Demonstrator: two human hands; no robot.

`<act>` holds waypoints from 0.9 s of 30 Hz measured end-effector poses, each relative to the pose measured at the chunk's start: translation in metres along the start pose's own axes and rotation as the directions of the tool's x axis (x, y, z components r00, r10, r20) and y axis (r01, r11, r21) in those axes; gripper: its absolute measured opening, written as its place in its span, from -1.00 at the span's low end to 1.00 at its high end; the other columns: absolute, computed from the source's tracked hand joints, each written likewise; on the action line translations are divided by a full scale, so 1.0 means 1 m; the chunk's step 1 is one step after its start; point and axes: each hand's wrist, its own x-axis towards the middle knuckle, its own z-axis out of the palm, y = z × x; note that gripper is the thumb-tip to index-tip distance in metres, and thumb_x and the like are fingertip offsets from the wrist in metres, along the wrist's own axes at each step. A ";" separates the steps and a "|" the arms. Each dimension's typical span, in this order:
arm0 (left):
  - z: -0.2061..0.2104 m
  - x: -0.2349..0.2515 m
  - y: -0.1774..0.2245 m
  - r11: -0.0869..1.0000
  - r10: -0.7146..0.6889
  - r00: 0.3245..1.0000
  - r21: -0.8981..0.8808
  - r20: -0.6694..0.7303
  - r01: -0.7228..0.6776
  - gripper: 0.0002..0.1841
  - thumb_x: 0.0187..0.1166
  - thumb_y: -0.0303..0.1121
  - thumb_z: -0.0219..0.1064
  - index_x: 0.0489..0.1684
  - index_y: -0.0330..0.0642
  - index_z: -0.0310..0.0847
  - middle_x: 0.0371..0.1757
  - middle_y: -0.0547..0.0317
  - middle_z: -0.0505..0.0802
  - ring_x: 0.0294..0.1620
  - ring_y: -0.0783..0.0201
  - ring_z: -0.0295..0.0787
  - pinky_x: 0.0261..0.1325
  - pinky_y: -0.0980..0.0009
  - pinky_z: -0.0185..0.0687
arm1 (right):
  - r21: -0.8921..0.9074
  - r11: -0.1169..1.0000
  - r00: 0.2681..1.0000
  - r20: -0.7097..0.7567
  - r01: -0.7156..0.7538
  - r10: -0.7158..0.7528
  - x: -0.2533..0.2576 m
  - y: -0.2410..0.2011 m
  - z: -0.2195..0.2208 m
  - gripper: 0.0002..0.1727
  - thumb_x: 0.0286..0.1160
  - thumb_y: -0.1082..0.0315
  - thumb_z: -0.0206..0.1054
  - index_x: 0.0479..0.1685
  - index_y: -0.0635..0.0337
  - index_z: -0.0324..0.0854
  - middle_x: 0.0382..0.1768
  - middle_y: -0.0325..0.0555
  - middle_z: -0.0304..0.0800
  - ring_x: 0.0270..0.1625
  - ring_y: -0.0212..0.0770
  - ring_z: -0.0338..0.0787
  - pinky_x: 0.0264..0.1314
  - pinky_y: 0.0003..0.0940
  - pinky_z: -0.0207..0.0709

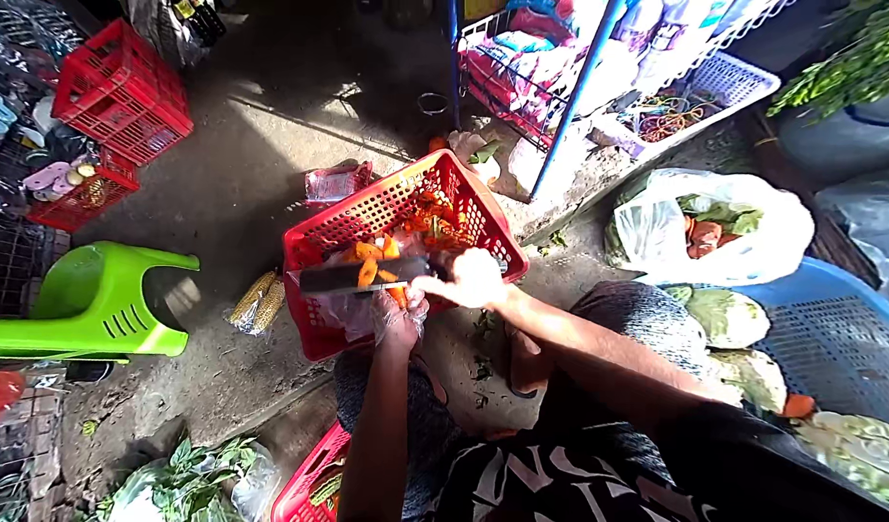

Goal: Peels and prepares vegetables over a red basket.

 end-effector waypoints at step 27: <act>-0.009 0.009 0.011 0.994 0.063 0.961 -0.100 0.270 -0.037 -0.25 0.82 0.22 -0.46 -0.15 -0.14 0.61 -0.68 0.27 0.64 -0.72 0.38 0.60 -0.62 0.49 0.59 | 0.368 0.913 0.978 -0.043 -0.174 0.203 0.023 0.028 -0.011 -0.26 0.67 -0.38 0.07 -0.04 0.18 0.77 -0.30 0.13 0.79 -0.17 0.17 0.79 -0.06 0.34 0.54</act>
